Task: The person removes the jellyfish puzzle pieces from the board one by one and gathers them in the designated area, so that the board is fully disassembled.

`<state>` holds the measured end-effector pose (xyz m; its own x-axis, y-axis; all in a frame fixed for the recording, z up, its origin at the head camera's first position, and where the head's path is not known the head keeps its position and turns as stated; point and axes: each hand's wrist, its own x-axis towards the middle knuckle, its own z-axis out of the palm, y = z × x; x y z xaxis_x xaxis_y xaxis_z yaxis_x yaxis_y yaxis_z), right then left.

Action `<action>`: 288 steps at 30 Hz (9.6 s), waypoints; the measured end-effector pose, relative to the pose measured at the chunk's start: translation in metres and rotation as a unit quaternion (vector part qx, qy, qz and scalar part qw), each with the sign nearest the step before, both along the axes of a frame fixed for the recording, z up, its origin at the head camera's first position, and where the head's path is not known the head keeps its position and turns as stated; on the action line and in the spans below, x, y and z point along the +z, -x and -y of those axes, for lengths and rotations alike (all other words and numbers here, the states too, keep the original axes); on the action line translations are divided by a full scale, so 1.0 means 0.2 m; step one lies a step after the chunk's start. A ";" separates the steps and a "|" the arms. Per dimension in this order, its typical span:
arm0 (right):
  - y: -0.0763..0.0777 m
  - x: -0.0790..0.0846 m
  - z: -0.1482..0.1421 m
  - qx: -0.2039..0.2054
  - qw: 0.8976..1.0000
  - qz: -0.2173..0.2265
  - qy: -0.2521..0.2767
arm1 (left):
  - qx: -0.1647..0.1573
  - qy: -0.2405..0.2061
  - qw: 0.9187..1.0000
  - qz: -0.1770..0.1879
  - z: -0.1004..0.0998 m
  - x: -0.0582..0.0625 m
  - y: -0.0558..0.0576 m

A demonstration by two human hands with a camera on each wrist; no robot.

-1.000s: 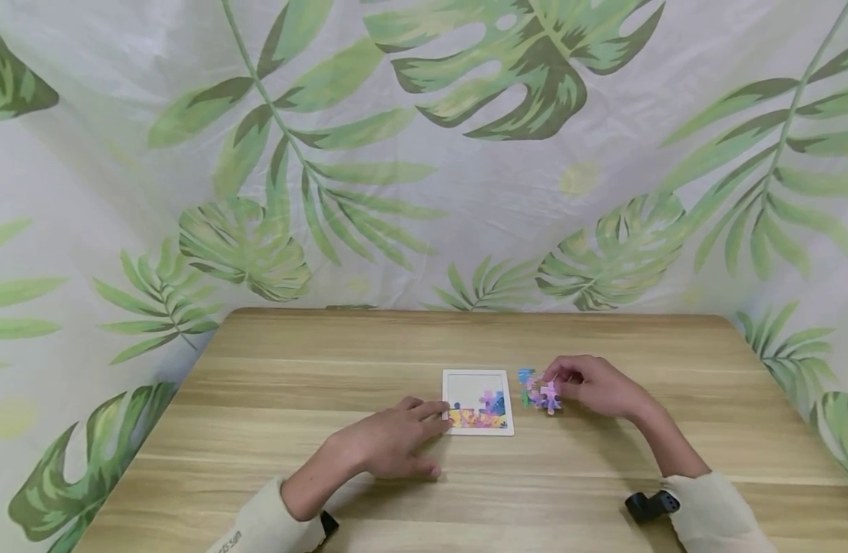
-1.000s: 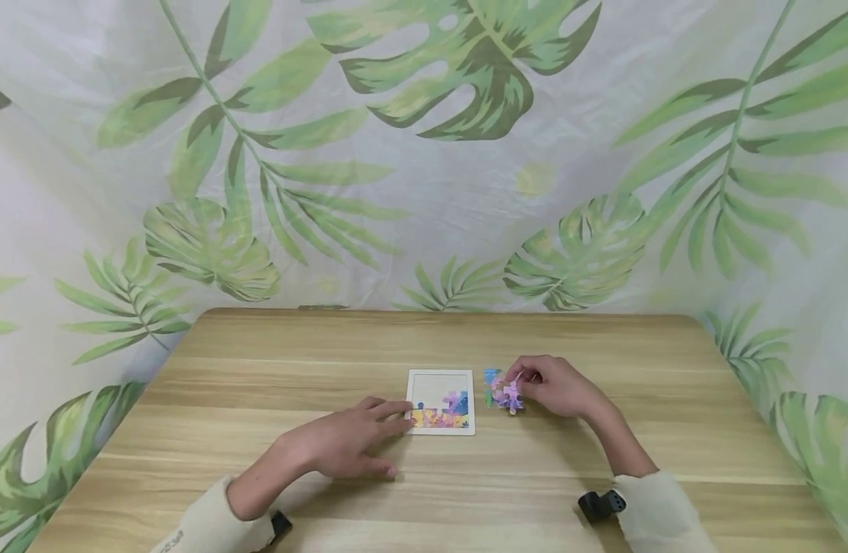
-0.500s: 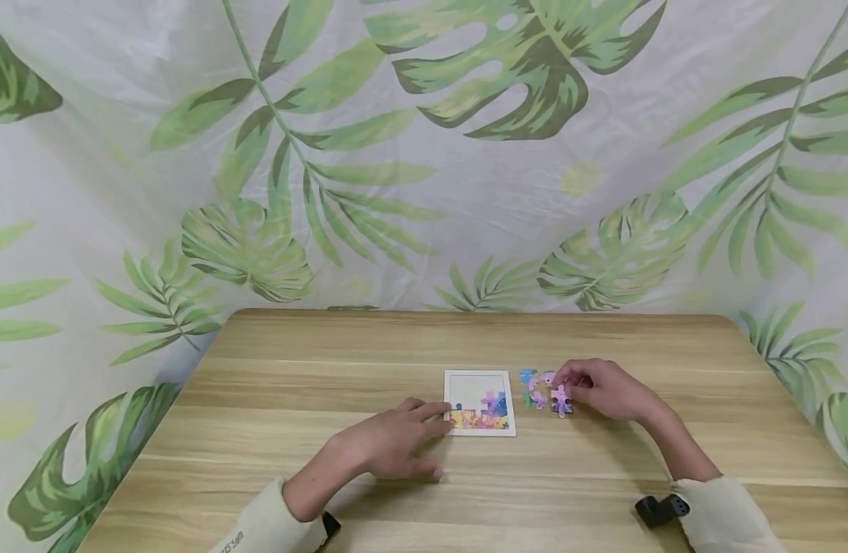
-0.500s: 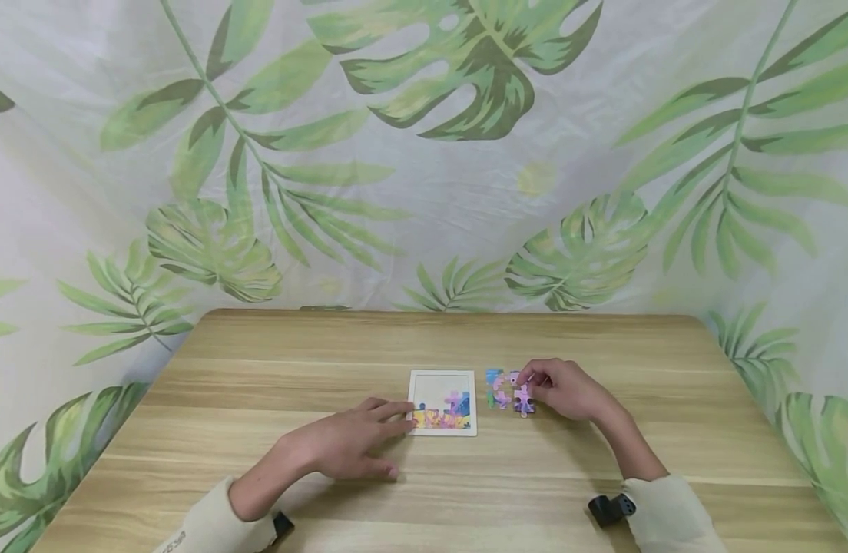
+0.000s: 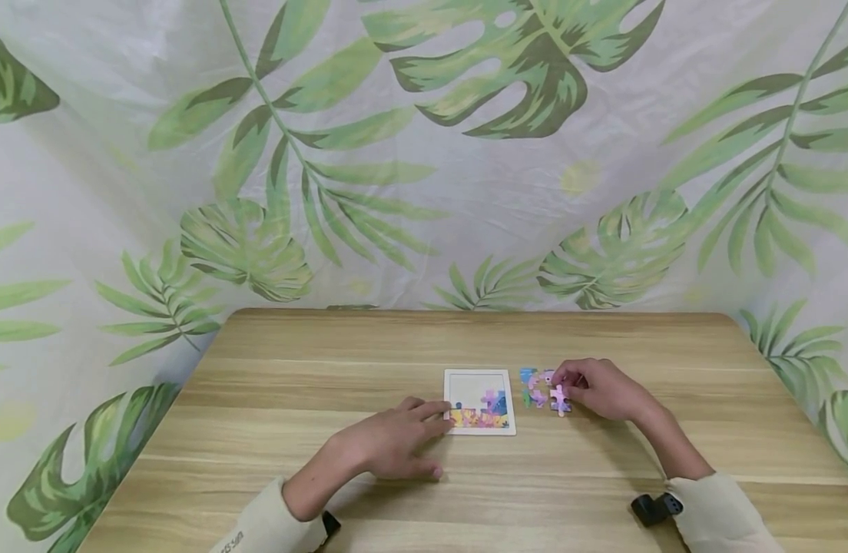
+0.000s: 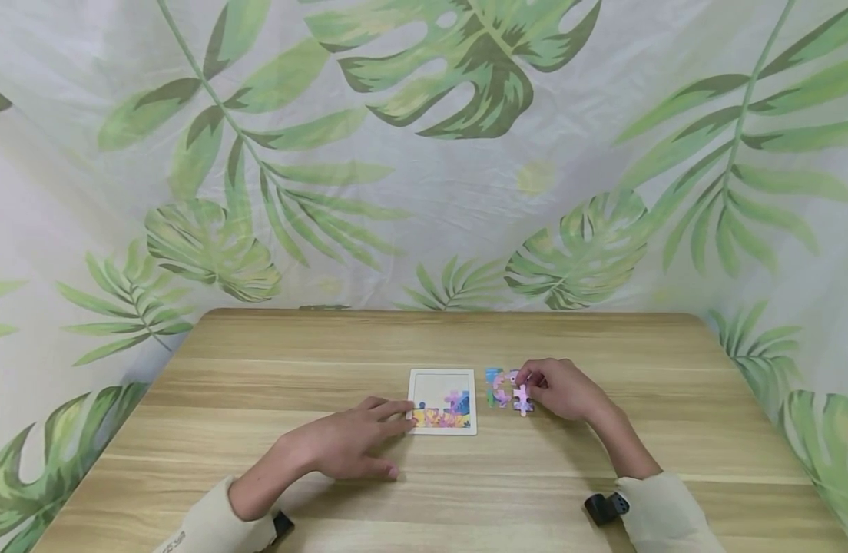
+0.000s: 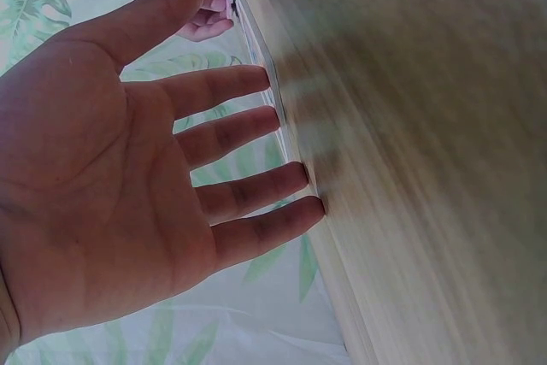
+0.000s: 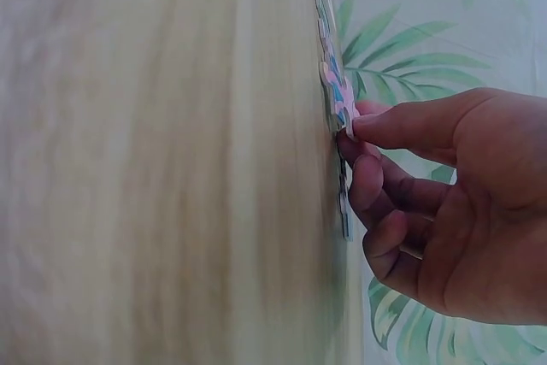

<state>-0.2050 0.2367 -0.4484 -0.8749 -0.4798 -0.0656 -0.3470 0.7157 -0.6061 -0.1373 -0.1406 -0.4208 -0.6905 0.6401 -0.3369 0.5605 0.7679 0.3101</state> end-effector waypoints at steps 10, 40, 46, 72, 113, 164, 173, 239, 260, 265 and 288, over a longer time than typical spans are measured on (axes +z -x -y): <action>-0.01 0.01 0.00 -0.006 1.000 0.014 0.009 | -0.003 -0.004 1.000 0.003 -0.01 0.02 0.00; 0.01 0.04 0.11 0.006 1.000 0.006 0.015 | -0.001 0.002 1.000 0.004 0.00 0.01 0.00; 0.02 0.06 0.20 0.029 0.999 0.022 0.035 | -0.001 0.001 1.000 0.005 0.00 0.01 0.01; 0.04 0.02 0.45 0.076 0.996 0.035 0.011 | -0.011 0.004 1.000 -0.018 0.00 -0.01 0.01; 0.03 0.04 0.44 0.070 0.997 0.016 0.012 | 0.000 0.008 1.000 -0.007 -0.01 0.00 0.01; -0.01 0.04 0.02 0.003 0.999 0.020 0.037 | 0.001 0.013 1.000 -0.010 -0.01 0.01 0.00; -0.04 0.02 -0.09 -0.014 0.999 0.026 0.038 | 0.001 0.007 1.000 -0.008 -0.01 0.01 -0.01; -0.06 0.01 -0.17 -0.018 0.999 0.040 0.007 | 0.000 0.013 1.000 -0.010 -0.01 0.00 -0.01; -0.04 0.08 0.03 0.003 0.999 0.018 0.029 | 0.003 -0.001 1.000 -0.002 0.00 0.00 -0.01; -0.04 0.08 0.10 0.014 0.999 0.024 0.035 | -0.001 -0.004 1.000 -0.003 0.01 0.00 -0.01; -0.03 0.04 0.53 0.084 0.995 0.034 0.052 | -0.027 -0.003 0.999 -0.028 0.06 -0.01 -0.04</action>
<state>-0.1992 0.1306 -0.4399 -0.7772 -0.6258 -0.0655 -0.4112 0.5840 -0.6999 -0.1286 -0.1530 -0.4235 -0.6727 0.6786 -0.2949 0.6177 0.7344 0.2811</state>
